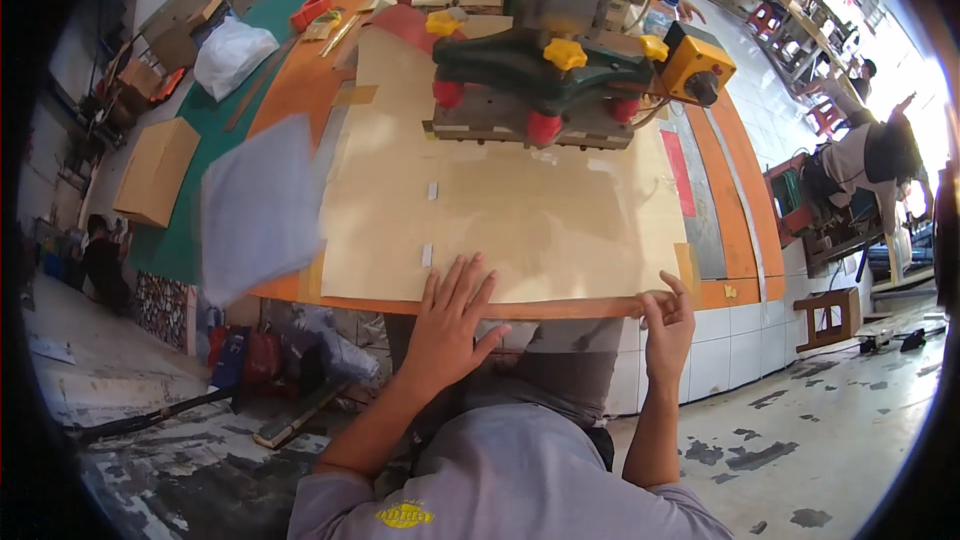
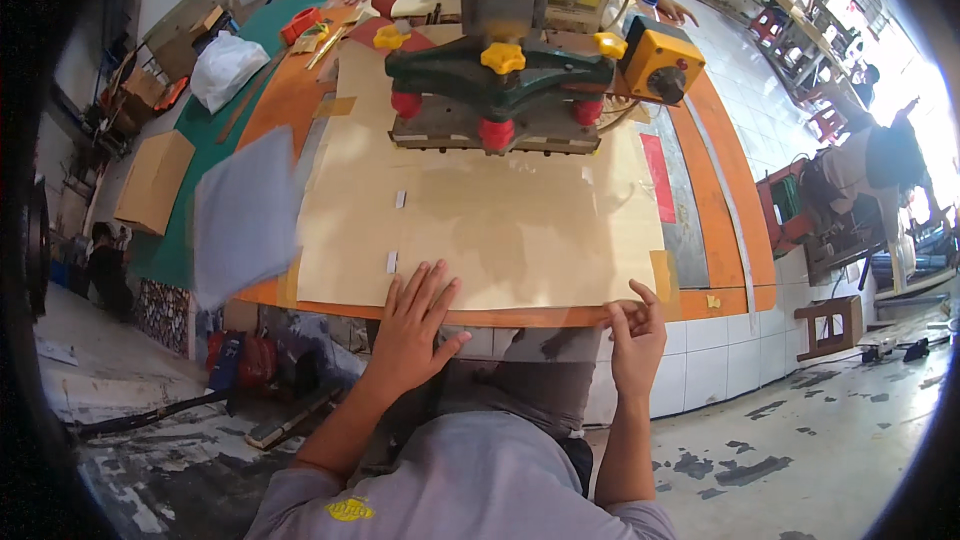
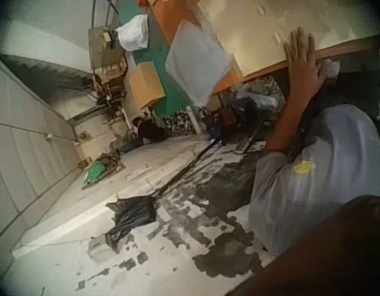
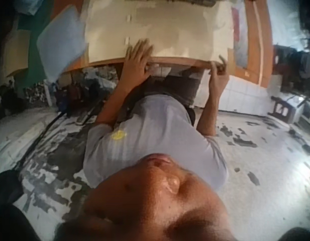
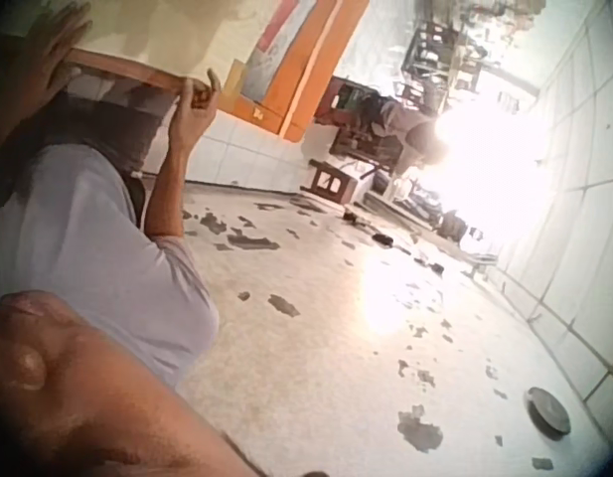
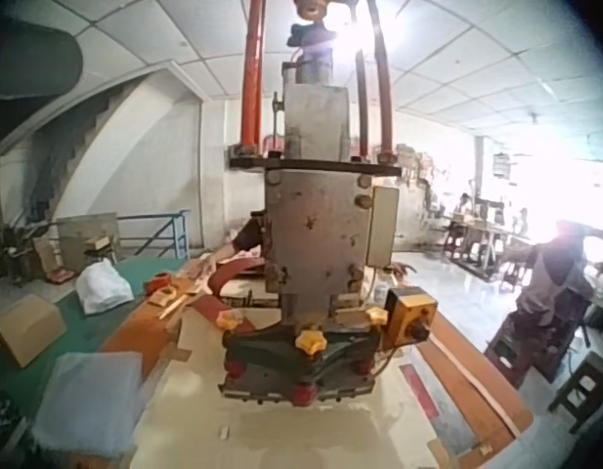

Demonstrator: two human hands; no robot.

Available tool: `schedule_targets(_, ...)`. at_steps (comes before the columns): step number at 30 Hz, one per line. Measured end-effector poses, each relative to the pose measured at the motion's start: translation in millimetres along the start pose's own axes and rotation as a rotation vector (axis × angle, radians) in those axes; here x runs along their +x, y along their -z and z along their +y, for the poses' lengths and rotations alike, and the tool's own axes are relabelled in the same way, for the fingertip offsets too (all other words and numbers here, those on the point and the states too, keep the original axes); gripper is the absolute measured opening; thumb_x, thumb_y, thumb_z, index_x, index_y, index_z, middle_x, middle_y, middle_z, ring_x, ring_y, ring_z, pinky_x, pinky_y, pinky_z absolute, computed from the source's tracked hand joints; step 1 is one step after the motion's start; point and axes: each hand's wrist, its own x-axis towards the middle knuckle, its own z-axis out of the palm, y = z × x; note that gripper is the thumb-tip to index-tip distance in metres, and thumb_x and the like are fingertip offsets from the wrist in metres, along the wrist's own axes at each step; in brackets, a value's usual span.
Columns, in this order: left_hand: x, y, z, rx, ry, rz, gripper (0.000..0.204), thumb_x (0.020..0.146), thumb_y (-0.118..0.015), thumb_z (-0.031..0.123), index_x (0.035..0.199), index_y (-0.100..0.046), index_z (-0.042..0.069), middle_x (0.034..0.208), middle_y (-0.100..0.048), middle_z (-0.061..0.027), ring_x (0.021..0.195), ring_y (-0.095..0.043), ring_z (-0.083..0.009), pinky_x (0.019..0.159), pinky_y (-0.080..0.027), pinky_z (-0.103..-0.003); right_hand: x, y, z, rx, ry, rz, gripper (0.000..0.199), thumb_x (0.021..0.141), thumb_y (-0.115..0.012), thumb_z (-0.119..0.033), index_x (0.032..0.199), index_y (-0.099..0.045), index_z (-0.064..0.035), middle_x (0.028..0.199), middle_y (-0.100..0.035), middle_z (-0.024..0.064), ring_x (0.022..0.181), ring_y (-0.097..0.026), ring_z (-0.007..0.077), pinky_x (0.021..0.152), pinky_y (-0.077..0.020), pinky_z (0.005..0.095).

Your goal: The person aligns plastic sheets on a machine bed, presses two activation buttons to trigger the press, and removes the sealed pieces.

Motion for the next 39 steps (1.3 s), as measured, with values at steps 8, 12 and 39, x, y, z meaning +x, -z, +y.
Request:
schedule_targets(8, 4, -5, -11, 0.007, 0.059, 0.023, 0.073, 0.103, -0.060, 0.053, 0.160, -0.046, 0.010, 0.173, -0.032, -0.0146, 0.160, -0.028, -0.0360, 0.127, -0.018, -0.067, 8, -8, 4, -0.587, 0.464, 0.068, 0.029, 0.099, -0.070, -0.006, 0.128, -0.070, -0.0028, 0.132, -0.069, 0.0123, 0.128, -0.062, 0.0291, 0.112, -0.0466, 0.0416)
schedule_targets(12, 6, -7, -15, 0.024, 0.050, 0.015, 0.075, 0.103, -0.058, 0.054, 0.161, -0.044, 0.010, 0.174, -0.031, -0.0143, 0.161, -0.028, -0.0360, 0.127, -0.017, -0.066, 14, -11, 5, -0.642, 0.435, 0.003, 0.030, 0.100, -0.069, -0.007, 0.130, -0.070, -0.0031, 0.139, -0.067, 0.0128, 0.139, -0.056, 0.0301, 0.115, -0.0446, 0.0435)
schedule_targets(39, 26, 23, -80, -0.107, 0.004, 0.136, 0.056, 0.094, -0.065, 0.024, 0.146, -0.059, 0.003, 0.160, -0.053, -0.0134, 0.149, -0.046, -0.0368, 0.123, -0.033, -0.055, 48, -22, -9, -0.892, 0.544, -0.223, 0.046, 0.101, -0.064, -0.032, 0.141, -0.068, -0.0115, 0.157, -0.058, 0.0050, 0.150, -0.046, 0.0318, 0.125, -0.0287, 0.0484)
